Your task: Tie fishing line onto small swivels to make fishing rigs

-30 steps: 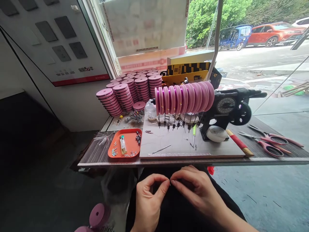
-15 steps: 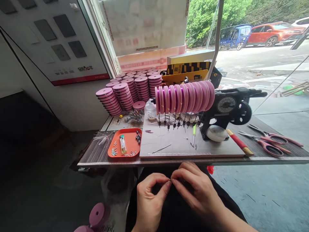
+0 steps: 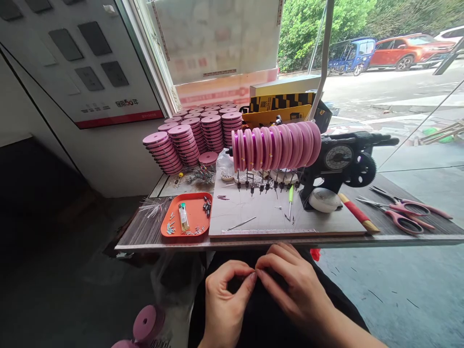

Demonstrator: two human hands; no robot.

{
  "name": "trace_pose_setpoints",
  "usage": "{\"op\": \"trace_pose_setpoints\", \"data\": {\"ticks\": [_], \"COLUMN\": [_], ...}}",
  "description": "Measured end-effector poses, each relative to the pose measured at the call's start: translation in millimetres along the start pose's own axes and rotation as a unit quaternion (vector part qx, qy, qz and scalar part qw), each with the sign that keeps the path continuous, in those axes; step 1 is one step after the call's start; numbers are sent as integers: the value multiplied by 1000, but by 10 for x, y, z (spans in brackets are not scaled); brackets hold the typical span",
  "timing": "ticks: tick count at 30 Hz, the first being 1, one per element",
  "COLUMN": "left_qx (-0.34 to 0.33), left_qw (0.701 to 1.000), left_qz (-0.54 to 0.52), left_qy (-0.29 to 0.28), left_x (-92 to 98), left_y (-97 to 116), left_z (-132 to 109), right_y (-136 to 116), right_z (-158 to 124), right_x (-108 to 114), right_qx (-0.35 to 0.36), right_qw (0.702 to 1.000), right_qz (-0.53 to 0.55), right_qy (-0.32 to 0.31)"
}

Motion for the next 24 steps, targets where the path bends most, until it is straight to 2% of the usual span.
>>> {"op": "trace_pose_setpoints", "data": {"ticks": [24], "left_qx": [0], "left_qw": [1000], "left_qz": [8], "left_qy": [-4], "left_x": [-5], "left_y": [8], "left_z": [11], "right_y": [-11], "right_z": [25], "right_x": [-5], "right_qx": [-14], "right_qw": [1000], "right_qz": [14], "right_qy": [-1]}}
Point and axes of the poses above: each hand's wrist, its own z-axis towards the middle knuckle, its own x-axis out of the back of the hand, y = z × x, the point moved 4 cm from there along z, towards the middle knuckle, and after that the axes turned 8 degrees about z, right-handed, at the moved point
